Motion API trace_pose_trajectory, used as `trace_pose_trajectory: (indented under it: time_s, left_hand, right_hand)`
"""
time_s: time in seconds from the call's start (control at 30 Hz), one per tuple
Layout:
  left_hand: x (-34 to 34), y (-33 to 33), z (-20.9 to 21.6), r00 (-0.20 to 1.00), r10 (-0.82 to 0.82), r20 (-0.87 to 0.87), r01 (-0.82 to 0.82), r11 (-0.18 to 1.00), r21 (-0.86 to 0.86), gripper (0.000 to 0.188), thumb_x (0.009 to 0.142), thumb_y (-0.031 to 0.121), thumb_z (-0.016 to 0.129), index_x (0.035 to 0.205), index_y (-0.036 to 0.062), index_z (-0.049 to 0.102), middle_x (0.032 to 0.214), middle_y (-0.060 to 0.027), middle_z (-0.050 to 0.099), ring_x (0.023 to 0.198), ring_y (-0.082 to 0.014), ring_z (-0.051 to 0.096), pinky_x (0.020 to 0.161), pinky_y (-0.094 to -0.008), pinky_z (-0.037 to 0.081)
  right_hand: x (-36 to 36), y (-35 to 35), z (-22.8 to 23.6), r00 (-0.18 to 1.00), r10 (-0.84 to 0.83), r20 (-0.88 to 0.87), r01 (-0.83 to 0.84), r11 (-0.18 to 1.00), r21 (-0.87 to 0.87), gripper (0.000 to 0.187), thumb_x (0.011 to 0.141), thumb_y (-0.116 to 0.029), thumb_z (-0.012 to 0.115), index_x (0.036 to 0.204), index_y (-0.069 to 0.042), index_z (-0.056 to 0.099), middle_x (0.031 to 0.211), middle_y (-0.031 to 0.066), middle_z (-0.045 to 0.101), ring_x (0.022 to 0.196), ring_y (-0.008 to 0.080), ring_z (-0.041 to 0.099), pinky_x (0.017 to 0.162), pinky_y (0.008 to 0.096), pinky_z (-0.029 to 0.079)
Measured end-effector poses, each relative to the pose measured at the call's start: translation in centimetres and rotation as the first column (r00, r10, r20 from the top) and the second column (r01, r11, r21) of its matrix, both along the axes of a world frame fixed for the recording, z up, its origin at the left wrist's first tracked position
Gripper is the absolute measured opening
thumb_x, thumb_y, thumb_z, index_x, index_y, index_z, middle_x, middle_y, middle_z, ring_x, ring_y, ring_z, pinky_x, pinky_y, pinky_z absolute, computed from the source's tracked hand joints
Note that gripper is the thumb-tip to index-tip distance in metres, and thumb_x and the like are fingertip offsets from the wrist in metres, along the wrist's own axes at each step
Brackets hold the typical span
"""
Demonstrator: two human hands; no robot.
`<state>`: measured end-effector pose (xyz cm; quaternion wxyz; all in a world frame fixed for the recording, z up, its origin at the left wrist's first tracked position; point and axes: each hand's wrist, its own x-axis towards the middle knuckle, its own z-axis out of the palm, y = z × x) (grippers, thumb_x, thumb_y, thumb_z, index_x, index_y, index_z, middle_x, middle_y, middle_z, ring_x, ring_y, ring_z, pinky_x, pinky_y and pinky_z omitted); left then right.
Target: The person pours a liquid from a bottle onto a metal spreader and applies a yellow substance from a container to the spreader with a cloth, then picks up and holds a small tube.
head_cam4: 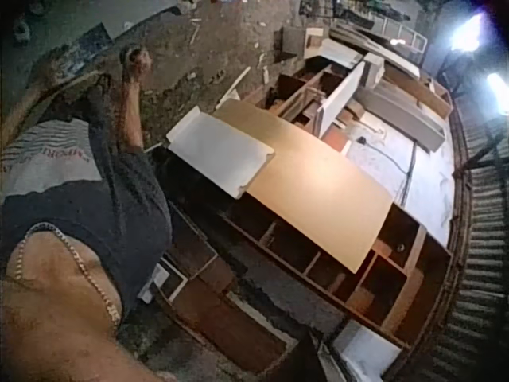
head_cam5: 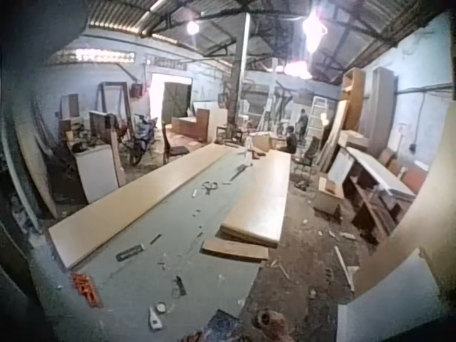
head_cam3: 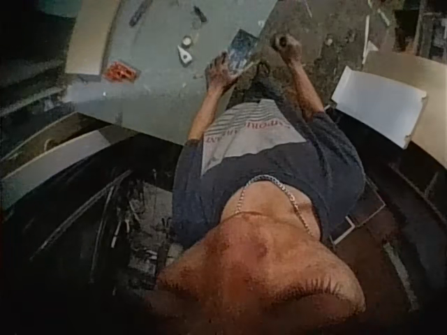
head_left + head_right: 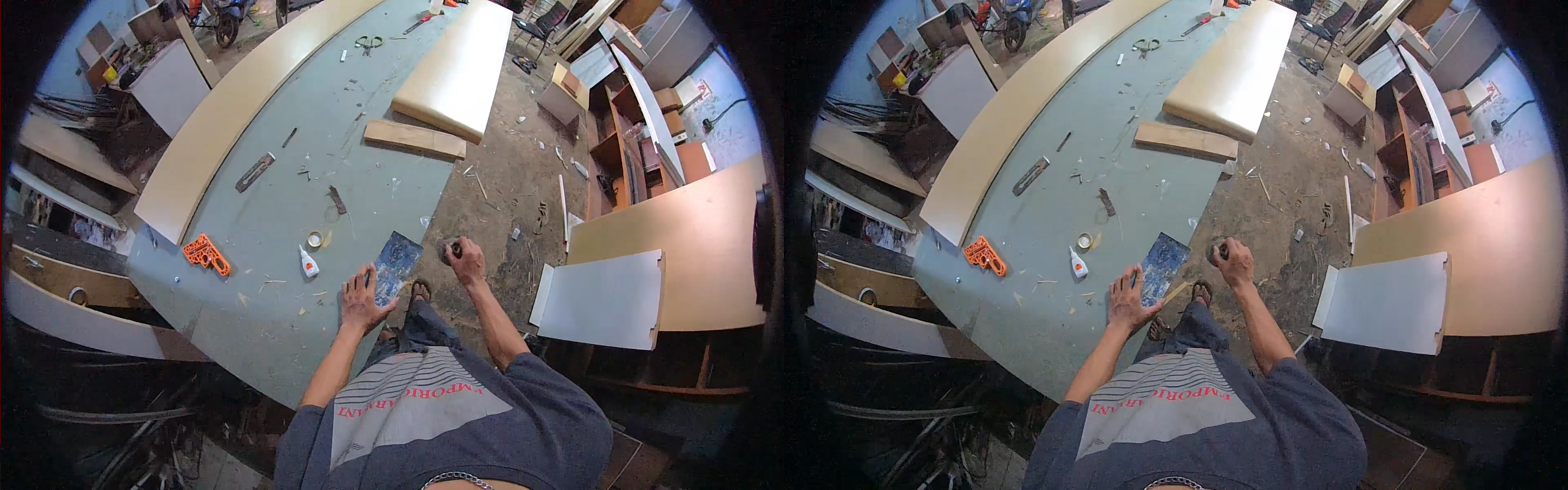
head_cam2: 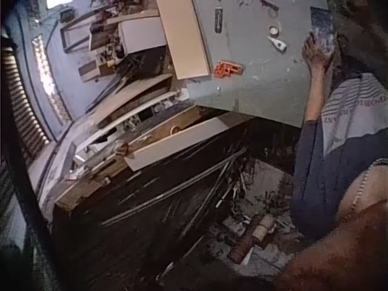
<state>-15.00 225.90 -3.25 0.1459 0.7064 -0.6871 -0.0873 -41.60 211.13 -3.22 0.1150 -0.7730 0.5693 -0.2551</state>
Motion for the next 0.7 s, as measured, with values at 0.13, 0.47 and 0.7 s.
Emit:
trace_pose_trajectory:
  time_s: [0.13, 0.47, 0.7]
  left_hand:
    - [-0.1, -0.1, 0.6, 1.0, -0.02, -0.013, 0.02, 1.0, 0.002, 0.101, 0.074, 0.063, 0.068, 0.149, 0.0032, 0.035, 0.138, -0.0106, 0.042, 0.118, -0.0304, 0.046, 0.099, -0.0459, 0.037]
    - [-0.3, -0.2, 0.0, 0.998, 0.014, -0.058, -0.013, 1.0, 0.021, 0.102, 0.072, 0.061, 0.07, 0.149, 0.0047, 0.034, 0.141, -0.0146, 0.04, 0.125, -0.0333, 0.044, 0.102, -0.0491, 0.037]
    - [0.0, 0.2, -0.5, 0.999, 0.013, -0.044, -0.016, 0.998, -0.054, 0.104, 0.075, 0.063, 0.07, 0.153, 0.0095, 0.025, 0.142, -0.0143, 0.036, 0.127, -0.0341, 0.041, 0.102, -0.0492, 0.036]
  right_hand:
    - [-0.3, 1.0, 0.5, 0.942, -0.214, 0.258, 0.187, 0.974, 0.124, 0.029, 0.091, -0.031, 0.065, 0.101, -0.003, 0.064, 0.083, 0.0152, 0.067, 0.072, 0.0278, 0.066, 0.067, 0.0404, 0.051]
    - [0.3, 0.8, -1.9, 0.357, -0.486, 0.798, -0.205, 0.792, 0.575, 0.022, 0.102, -0.02, 0.05, 0.109, -0.003, 0.062, 0.095, 0.0058, 0.07, 0.077, 0.0152, 0.065, 0.067, 0.0316, 0.053]
    - [2.3, -0.8, 0.0, -0.049, -0.657, 0.752, -0.595, 0.624, 0.506, 0.032, 0.104, -0.023, 0.041, 0.122, -0.006, 0.06, 0.107, 0.0039, 0.068, 0.089, 0.0168, 0.065, 0.073, 0.0335, 0.054]
